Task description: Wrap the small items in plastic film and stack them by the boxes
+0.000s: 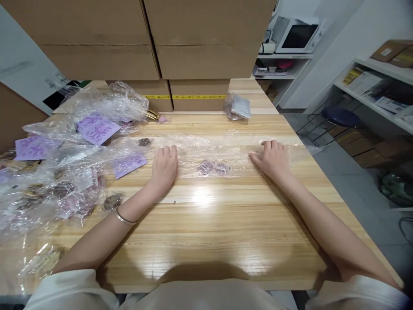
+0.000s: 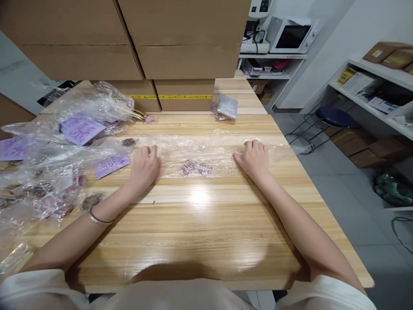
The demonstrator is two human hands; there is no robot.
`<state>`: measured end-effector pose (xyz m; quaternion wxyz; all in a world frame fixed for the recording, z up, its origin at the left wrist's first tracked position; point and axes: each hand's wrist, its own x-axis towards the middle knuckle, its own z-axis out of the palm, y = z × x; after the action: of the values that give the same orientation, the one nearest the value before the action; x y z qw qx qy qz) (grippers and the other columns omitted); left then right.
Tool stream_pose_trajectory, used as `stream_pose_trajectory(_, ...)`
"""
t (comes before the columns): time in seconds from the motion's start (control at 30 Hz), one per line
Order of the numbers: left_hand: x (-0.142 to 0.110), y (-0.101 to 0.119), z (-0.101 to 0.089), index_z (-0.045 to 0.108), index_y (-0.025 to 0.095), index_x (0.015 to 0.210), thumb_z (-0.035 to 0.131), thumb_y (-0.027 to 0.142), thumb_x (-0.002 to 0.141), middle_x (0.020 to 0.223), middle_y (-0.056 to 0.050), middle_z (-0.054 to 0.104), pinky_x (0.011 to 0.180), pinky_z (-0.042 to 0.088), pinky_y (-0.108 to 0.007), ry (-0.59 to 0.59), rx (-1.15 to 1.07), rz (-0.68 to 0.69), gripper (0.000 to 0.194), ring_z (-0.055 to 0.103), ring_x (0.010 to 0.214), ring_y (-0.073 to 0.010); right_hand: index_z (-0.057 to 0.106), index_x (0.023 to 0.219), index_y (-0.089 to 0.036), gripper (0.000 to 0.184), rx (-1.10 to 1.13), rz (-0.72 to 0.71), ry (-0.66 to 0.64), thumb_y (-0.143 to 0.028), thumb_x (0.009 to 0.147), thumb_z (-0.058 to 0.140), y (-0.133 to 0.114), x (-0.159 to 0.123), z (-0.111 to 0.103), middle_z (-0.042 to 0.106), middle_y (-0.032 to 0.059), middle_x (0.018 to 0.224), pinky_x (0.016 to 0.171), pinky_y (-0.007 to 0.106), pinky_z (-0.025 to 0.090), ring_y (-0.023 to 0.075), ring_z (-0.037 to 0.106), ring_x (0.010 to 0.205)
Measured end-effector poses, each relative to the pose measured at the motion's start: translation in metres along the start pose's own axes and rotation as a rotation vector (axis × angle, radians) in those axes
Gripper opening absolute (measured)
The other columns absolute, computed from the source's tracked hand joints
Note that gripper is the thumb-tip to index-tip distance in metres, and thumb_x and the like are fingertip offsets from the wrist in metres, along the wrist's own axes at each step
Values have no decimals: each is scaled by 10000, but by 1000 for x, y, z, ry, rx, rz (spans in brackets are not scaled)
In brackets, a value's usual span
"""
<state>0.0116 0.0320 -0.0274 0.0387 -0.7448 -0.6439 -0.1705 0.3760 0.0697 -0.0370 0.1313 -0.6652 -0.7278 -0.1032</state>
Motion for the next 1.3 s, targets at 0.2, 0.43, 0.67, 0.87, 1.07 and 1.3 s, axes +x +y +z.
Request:
stream_pose_trajectory(0.2, 3, 48, 7, 465, 171, 1419, 535, 377, 935, 1465, -166, 489, 1155, 337, -483, -246, -278, 741, 530, 415, 1394, -293, 363, 1513, -144, 678, 470, -673, -199, -500, 952, 498, -61, -28, -8, 441, 166, 1524, 1168, 516, 304, 308, 353, 1440)
stream_pose_trajectory(0.43, 13, 14, 24, 443, 100, 1451, 412, 143, 909, 1500, -151, 479, 1208, 243, -488, -402, -237, 521, 544, 410, 1419, -249, 344, 1541, -171, 616, 563, -638, -351, -406, 984, 460, -46, -23, 14, 383, 137, 1562, 1199, 504, 291, 266, 323, 1463)
stream_pose_trajectory(0.67, 9, -40, -10, 626, 229, 1327, 389, 361, 991, 1433, -48, 562, 1185, 298, -424, -544, -550, 348, 433, 393, 1434, -234, 451, 1489, -245, 493, 665, -529, -478, -405, 1035, 346, -12, -22, 1, 383, 47, 1564, 1214, 513, 249, 245, 283, 1477)
stream_pose_trajectory(0.87, 4, -49, -34, 775, 208, 984, 520, 605, 898, 1084, -46, 763, 911, 516, -313, -676, -747, 72, 480, 694, 1000, -232, 703, 1236, -298, 454, 861, -285, -773, -578, 962, 474, -4, -30, -44, 616, 15, 1377, 1105, 473, 420, 290, 564, 1282)
stream_pose_trajectory(1.07, 3, -44, -16, 652, 189, 799, 478, 515, 928, 699, -32, 713, 644, 466, -269, -474, -564, -28, 390, 652, 679, -196, 653, 629, -201, 550, 764, 51, -778, -711, 819, 572, 15, -22, -30, 659, 24, 587, 605, 329, 499, 207, 641, 609)
stream_pose_trajectory(1.3, -20, -3, -20, 572, 139, 1302, 453, 176, 927, 1308, -216, 592, 1070, 376, -533, 18, 40, 303, 395, 509, 1290, -342, 690, 1072, -160, 447, 108, -90, -123, -524, 937, 469, 3, -37, -33, 707, 168, 1008, 812, 469, 479, 344, 654, 949)
